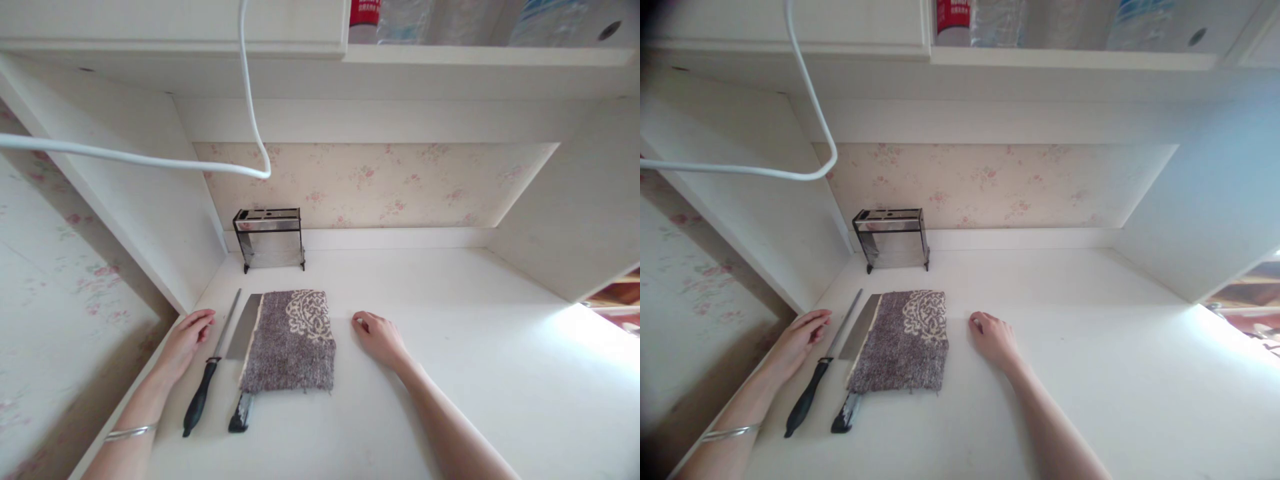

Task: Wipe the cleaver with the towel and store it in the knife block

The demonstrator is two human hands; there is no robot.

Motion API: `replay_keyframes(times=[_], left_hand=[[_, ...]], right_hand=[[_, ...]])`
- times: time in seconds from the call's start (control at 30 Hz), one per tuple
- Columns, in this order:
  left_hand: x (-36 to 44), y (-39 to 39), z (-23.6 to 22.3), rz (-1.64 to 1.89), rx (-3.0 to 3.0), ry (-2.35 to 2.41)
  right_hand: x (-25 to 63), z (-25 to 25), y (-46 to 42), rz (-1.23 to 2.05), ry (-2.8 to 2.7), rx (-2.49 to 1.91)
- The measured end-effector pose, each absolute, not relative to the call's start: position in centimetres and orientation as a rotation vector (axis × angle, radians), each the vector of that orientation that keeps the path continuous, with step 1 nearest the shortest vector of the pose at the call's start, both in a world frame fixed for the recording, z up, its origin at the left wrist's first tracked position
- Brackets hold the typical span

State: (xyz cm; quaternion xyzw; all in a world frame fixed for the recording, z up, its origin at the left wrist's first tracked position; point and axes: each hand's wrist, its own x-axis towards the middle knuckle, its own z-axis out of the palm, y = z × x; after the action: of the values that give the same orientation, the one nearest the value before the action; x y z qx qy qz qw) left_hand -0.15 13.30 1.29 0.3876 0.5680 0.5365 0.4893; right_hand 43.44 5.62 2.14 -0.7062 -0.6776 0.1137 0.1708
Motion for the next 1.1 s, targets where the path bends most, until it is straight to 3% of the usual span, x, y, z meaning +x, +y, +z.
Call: replay_keyframes(times=[1.1], left_hand=[[0.24,13.15,1.99,1.292,0.92,1.378]], right_hand=[[43.59,1.83,5.57,0.304,-1.919,-1.974]])
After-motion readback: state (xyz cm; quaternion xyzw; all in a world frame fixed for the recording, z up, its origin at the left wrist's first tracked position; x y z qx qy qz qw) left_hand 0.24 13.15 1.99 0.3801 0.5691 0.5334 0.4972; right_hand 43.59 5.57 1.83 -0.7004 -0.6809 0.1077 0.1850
